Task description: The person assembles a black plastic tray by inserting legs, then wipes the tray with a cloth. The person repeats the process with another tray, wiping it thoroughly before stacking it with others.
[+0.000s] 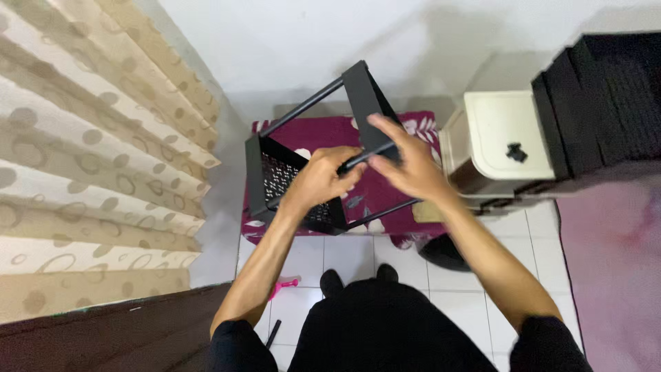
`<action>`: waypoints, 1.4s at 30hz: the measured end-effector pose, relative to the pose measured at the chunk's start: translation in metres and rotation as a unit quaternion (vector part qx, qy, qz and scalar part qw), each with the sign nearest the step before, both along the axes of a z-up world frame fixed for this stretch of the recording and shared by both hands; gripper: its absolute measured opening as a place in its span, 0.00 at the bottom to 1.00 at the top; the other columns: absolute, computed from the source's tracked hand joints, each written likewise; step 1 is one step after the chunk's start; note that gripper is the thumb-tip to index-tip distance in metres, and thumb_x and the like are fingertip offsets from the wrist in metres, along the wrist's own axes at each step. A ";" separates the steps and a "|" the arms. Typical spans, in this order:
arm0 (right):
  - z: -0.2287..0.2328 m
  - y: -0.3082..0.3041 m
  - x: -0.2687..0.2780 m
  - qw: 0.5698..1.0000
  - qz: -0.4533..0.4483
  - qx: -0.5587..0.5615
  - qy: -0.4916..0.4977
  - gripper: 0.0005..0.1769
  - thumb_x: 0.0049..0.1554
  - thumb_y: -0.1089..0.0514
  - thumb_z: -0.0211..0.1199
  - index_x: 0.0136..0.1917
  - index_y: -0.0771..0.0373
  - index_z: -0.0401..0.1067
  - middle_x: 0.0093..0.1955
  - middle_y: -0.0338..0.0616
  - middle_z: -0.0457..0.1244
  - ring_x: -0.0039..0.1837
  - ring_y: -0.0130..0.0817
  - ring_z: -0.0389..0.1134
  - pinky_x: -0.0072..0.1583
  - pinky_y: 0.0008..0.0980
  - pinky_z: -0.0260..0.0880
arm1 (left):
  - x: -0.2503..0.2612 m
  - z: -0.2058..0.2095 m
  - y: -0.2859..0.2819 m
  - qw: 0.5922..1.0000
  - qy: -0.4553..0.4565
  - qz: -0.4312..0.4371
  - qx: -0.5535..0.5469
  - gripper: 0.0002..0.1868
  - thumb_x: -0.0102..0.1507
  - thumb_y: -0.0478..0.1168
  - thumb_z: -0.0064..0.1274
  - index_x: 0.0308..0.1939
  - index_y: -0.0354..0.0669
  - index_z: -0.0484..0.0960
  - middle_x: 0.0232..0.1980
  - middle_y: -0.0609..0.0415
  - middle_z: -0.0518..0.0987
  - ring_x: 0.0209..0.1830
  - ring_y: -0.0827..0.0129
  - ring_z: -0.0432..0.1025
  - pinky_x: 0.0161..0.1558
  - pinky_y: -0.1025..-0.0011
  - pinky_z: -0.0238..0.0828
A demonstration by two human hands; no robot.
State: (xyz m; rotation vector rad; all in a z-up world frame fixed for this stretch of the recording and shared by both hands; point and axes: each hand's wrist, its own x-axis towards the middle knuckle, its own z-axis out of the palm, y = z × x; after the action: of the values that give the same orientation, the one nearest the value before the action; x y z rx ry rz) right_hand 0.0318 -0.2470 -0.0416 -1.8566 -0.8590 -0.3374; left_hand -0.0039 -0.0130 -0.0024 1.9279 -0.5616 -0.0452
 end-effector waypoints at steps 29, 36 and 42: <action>0.035 0.005 -0.033 0.991 -0.061 0.040 0.113 0.08 0.66 0.59 0.62 0.56 0.65 0.74 0.41 0.37 0.64 0.40 0.21 0.58 0.43 0.22 0.56 | -0.026 -0.003 0.018 0.967 -0.147 0.137 0.154 0.20 0.66 0.54 0.57 0.40 0.39 0.87 0.25 0.47 0.80 0.19 0.57 0.74 0.24 0.63 0.66; 0.030 0.001 -0.026 0.991 -0.016 0.015 0.135 0.29 0.66 0.61 0.59 0.78 0.63 0.58 0.55 0.50 0.64 0.57 0.32 0.64 0.62 0.30 0.67 | -0.022 -0.028 0.028 0.966 -0.149 0.197 0.070 0.18 0.63 0.52 0.62 0.39 0.40 0.86 0.24 0.48 0.78 0.19 0.63 0.73 0.24 0.67 0.66; 0.015 -0.110 -0.018 0.966 -0.196 -0.096 0.136 0.22 0.69 0.53 0.55 0.73 0.61 0.68 0.71 0.53 0.66 0.71 0.41 0.68 0.71 0.41 0.69 | -0.016 -0.073 0.061 0.950 -0.065 0.280 -0.121 0.14 0.69 0.42 0.58 0.35 0.34 0.80 0.26 0.61 0.69 0.27 0.79 0.60 0.28 0.73 0.54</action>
State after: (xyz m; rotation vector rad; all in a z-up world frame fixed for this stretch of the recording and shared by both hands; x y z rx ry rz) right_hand 0.0136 -0.3573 -0.0262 -2.1933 -0.3407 -0.2386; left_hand -0.0203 0.0480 -0.0754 1.7919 -0.0811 0.4953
